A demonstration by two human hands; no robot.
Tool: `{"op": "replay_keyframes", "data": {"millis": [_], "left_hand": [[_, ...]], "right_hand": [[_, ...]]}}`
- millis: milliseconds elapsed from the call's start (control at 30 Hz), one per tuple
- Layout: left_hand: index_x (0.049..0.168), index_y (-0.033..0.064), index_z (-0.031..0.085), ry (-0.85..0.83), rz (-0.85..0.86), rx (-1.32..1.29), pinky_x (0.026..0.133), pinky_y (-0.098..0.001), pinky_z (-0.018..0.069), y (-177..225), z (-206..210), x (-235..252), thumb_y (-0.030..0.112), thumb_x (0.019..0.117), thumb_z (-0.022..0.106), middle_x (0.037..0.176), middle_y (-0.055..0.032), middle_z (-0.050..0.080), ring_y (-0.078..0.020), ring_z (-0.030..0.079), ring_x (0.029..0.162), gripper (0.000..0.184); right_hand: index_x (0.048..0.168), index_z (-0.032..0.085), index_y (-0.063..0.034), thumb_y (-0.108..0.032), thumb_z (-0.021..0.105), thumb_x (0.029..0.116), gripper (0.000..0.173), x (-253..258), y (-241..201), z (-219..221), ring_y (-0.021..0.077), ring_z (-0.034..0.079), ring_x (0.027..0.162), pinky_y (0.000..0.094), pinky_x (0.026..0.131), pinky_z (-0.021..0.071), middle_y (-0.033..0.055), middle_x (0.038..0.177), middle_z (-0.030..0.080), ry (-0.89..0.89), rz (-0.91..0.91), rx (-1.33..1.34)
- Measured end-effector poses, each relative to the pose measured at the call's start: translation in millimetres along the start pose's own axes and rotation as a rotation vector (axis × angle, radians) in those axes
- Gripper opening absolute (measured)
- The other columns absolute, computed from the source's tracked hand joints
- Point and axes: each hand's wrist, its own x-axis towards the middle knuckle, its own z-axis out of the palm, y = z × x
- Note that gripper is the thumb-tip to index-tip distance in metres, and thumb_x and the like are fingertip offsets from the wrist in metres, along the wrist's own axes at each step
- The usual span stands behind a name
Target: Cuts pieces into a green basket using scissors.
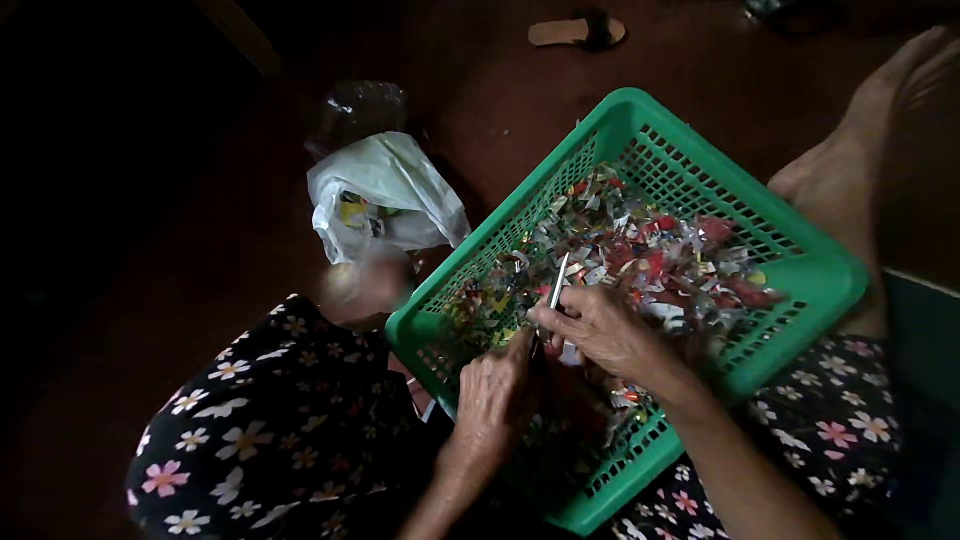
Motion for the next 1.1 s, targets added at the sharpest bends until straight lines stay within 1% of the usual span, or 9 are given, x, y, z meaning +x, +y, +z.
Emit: {"op": "replay_keyframes", "data": {"millis": [200, 367, 467, 600, 667, 800, 933, 1033, 1100], "left_hand": [[0.119, -0.0039, 0.069, 0.363, 0.154, -0.419, 0.078, -0.0268, 0.0625, -19, -9, 1, 0.014, 0.0999, 0.063, 0.104, -0.0103, 0.075, -0.0108, 0.074, 0.091, 0.027], [0.117, 0.0044, 0.066, -0.313, -0.249, -1.195, 0.071, -0.0276, 0.0621, -17, -16, 3, 0.035, 0.1092, 0.036, 0.098, -0.0020, 0.073, -0.0108, 0.072, 0.083, 0.044], [0.129, 0.0050, 0.065, -0.609, -0.162, -1.564, 0.073, -0.0271, 0.0614, -21, -11, 2, 0.047, 0.1028, 0.055, 0.106, -0.0081, 0.075, -0.0152, 0.073, 0.090, 0.051], [0.139, 0.0082, 0.060, -0.744, 0.114, -1.741, 0.071, -0.0225, 0.0591, -22, -9, -3, 0.032, 0.0964, 0.070, 0.109, -0.0058, 0.073, -0.0102, 0.071, 0.087, 0.050], [0.132, 0.0104, 0.065, -0.679, 0.124, -1.697, 0.066, -0.0189, 0.0596, -20, -17, -6, 0.026, 0.0941, 0.075, 0.102, 0.0003, 0.074, -0.0042, 0.071, 0.078, 0.042], [0.110, 0.0115, 0.073, -0.255, -0.100, -1.413, 0.059, -0.0182, 0.0567, -16, -35, -12, 0.025, 0.0892, 0.079, 0.081, 0.0042, 0.071, -0.0020, 0.066, 0.065, 0.025], [0.113, 0.0049, 0.067, -0.113, -0.142, -1.080, 0.063, -0.0211, 0.0575, -18, -37, -11, 0.009, 0.0929, 0.069, 0.081, 0.0018, 0.071, -0.0051, 0.066, 0.068, 0.020], [0.123, 0.0053, 0.066, -0.133, -0.068, -0.560, 0.073, -0.0238, 0.0583, -30, -35, -13, 0.025, 0.0956, 0.067, 0.092, 0.0015, 0.072, -0.0047, 0.068, 0.080, 0.034], [0.136, 0.0074, 0.059, -0.172, -0.050, -0.267, 0.085, -0.0392, 0.0574, -35, -33, -14, 0.035, 0.0970, 0.064, 0.110, -0.0063, 0.072, -0.0158, 0.069, 0.096, 0.048]], "right_hand": [[0.101, 0.071, -0.0044, -0.013, 0.057, 0.1045, 0.017, 0, 9, -23, 0.0024, 0.062, 0.055, 0.0157, 0.048, 0.0519, -0.0008, 0.077, 0.070, 0.078, -0.169, 0.306], [0.098, 0.077, -0.0063, -0.014, 0.064, 0.1009, 0.015, 3, 16, -32, 0.0017, 0.066, 0.066, 0.0162, 0.056, 0.0570, -0.0024, 0.087, 0.074, -0.174, -0.485, 0.415], [0.098, 0.077, -0.0075, -0.018, 0.066, 0.0999, 0.015, -1, 15, -37, 0.0006, 0.067, 0.069, 0.0157, 0.063, 0.0589, -0.0051, 0.085, 0.074, -0.296, -0.556, 0.440], [0.105, 0.076, -0.0076, -0.024, 0.067, 0.0997, 0.019, -10, 10, -43, 0.0013, 0.069, 0.075, 0.0166, 0.066, 0.0604, -0.0046, 0.090, 0.075, -0.376, -0.590, 0.444], [0.114, 0.074, -0.0055, -0.015, 0.073, 0.0930, 0.023, -14, 10, -45, 0.0020, 0.068, 0.082, 0.0158, 0.072, 0.0588, -0.0032, 0.096, 0.074, -0.320, -0.516, 0.340], [0.101, 0.079, -0.0140, -0.017, 0.087, 0.0759, 0.026, -13, 17, -31, 0.0070, 0.062, 0.076, 0.0247, 0.065, 0.0534, -0.0015, 0.091, 0.069, -0.134, -0.316, -0.164], [0.116, 0.073, -0.0083, -0.011, 0.069, 0.0944, 0.022, -9, 7, -3, 0.0349, 0.065, 0.110, 0.0573, 0.094, 0.0502, 0.0149, 0.117, 0.067, -0.321, -0.035, -0.640], [0.098, 0.076, -0.0035, -0.014, 0.068, 0.0977, 0.013, -9, 11, -15, 0.0310, 0.067, 0.095, 0.0542, 0.088, 0.0528, 0.0146, 0.097, 0.071, -0.231, -0.020, -0.547], [0.090, 0.077, -0.0063, -0.012, 0.072, 0.0937, 0.008, -13, 15, -32, 0.0183, 0.067, 0.079, 0.0419, 0.075, 0.0561, 0.0070, 0.085, 0.071, -0.054, -0.154, -0.379]]}}
